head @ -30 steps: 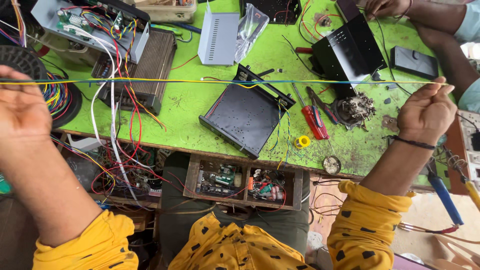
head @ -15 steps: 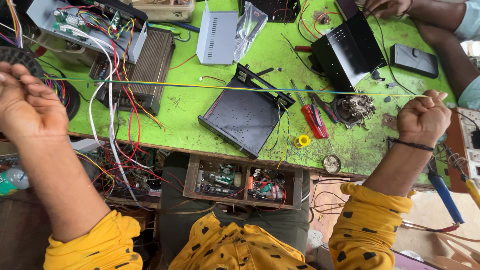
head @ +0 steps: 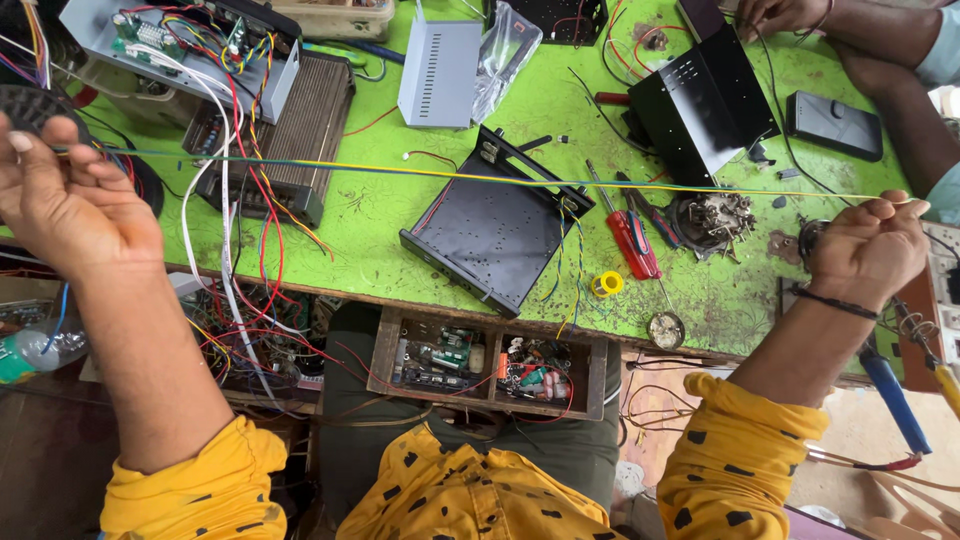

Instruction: The person strips and twists colored wires, then uses a soldering iron to attach them to a small electronic component. They continue to manipulate the wires and solder connections within a black metal casing on the workbench.

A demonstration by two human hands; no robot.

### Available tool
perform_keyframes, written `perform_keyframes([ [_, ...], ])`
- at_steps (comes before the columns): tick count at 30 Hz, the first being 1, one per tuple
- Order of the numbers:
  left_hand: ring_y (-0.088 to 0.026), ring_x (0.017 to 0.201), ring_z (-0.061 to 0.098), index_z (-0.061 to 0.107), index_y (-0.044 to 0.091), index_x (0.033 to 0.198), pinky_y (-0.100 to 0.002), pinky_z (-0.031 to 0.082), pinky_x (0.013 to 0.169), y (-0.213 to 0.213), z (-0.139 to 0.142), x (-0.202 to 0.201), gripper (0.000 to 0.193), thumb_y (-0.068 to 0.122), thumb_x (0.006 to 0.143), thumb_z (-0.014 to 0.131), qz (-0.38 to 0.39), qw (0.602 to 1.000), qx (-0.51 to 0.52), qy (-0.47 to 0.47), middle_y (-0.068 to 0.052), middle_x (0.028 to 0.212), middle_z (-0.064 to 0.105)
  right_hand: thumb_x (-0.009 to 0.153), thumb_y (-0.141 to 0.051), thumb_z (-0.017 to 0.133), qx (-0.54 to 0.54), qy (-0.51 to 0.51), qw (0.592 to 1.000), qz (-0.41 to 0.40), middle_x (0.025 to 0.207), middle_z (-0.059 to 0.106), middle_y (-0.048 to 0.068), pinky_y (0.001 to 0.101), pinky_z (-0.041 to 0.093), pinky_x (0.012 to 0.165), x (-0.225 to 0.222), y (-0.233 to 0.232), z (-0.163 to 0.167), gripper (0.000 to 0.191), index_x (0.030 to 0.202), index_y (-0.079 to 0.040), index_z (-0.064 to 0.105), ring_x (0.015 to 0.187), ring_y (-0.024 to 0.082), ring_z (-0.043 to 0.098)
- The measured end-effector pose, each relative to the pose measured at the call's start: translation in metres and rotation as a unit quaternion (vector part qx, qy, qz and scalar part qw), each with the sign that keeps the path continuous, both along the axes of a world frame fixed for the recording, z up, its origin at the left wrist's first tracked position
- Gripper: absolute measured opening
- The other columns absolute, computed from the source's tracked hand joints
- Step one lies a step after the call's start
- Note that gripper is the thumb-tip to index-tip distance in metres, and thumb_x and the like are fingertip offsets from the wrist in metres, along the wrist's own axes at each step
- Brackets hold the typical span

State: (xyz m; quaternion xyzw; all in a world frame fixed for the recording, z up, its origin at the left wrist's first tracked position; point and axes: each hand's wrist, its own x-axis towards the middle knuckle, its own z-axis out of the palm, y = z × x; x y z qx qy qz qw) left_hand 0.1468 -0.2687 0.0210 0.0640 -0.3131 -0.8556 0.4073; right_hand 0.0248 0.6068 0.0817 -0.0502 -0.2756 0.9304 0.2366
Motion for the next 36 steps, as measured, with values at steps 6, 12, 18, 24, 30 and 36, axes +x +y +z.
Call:
perform_keyframes([
  [6, -0.018, 0.081, 0.062, 0.054, 0.004, 0.142, -0.025, 0.052, 0.072, 0.008, -0.001, 0.004, 0.024, 0.01, 0.122, 0.067, 0.02, 0.998, 0.041, -0.034, -0.016, 0.109, 0.068, 0.117, -0.012, 0.051, 0.0, 0.001, 1.0, 0.02, 0.104, 0.065, 0.015, 0.026, 0.057, 0.067, 0.003, -0.005, -0.002, 0.012, 0.113, 0.0, 0.05, 0.081, 0.021, 0.064],
  [12, -0.019, 0.084, 0.064, 0.055, 0.0, 0.141, -0.027, 0.055, 0.075, 0.013, -0.001, -0.007, 0.025, 0.012, 0.122, 0.067, 0.02, 0.997, 0.068, -0.024, -0.017, 0.108, 0.068, 0.112, -0.006, 0.052, -0.039, 0.01, 0.999, 0.021, 0.103, 0.066, 0.021, 0.029, 0.063, 0.074, -0.005, -0.01, 0.003, 0.01, 0.11, 0.004, 0.05, 0.082, 0.026, 0.069],
  [18, -0.017, 0.08, 0.062, 0.055, 0.004, 0.143, -0.025, 0.053, 0.072, 0.013, 0.0, -0.006, 0.026, 0.014, 0.121, 0.065, 0.016, 0.999, 0.039, -0.002, -0.015, 0.108, 0.069, 0.108, -0.002, 0.057, -0.038, 0.005, 0.999, 0.017, 0.104, 0.066, 0.021, 0.0302, 0.064, 0.077, -0.006, -0.001, 0.01, 0.008, 0.108, 0.005, 0.053, 0.084, 0.027, 0.07],
  [24, -0.017, 0.082, 0.066, 0.053, 0.009, 0.143, -0.024, 0.053, 0.068, 0.012, 0.001, -0.003, 0.029, 0.013, 0.117, 0.066, 0.024, 0.999, 0.02, 0.007, -0.014, 0.112, 0.07, 0.107, 0.0, 0.058, -0.045, 0.012, 0.999, 0.026, 0.101, 0.066, 0.02, 0.0279, 0.063, 0.073, -0.004, 0.0, 0.011, 0.008, 0.107, 0.006, 0.053, 0.082, 0.026, 0.069],
  [30, -0.02, 0.084, 0.065, 0.055, 0.001, 0.146, -0.027, 0.056, 0.074, 0.016, 0.004, -0.005, 0.031, 0.011, 0.118, 0.066, 0.032, 0.998, 0.054, -0.016, -0.018, 0.111, 0.069, 0.107, 0.004, 0.057, -0.009, 0.039, 0.998, 0.045, 0.101, 0.065, 0.02, 0.0254, 0.063, 0.076, 0.0, -0.008, 0.011, 0.006, 0.112, 0.007, 0.055, 0.084, 0.025, 0.07],
  [36, -0.022, 0.089, 0.067, 0.057, -0.003, 0.142, -0.029, 0.059, 0.08, 0.042, 0.001, -0.003, 0.032, 0.01, 0.117, 0.071, 0.029, 0.998, 0.054, 0.003, -0.02, 0.112, 0.069, 0.109, 0.0, 0.057, 0.007, 0.063, 0.998, 0.027, 0.109, 0.067, 0.024, 0.0275, 0.064, 0.085, 0.0, -0.001, 0.022, 0.016, 0.118, 0.013, 0.056, 0.094, 0.028, 0.071],
])
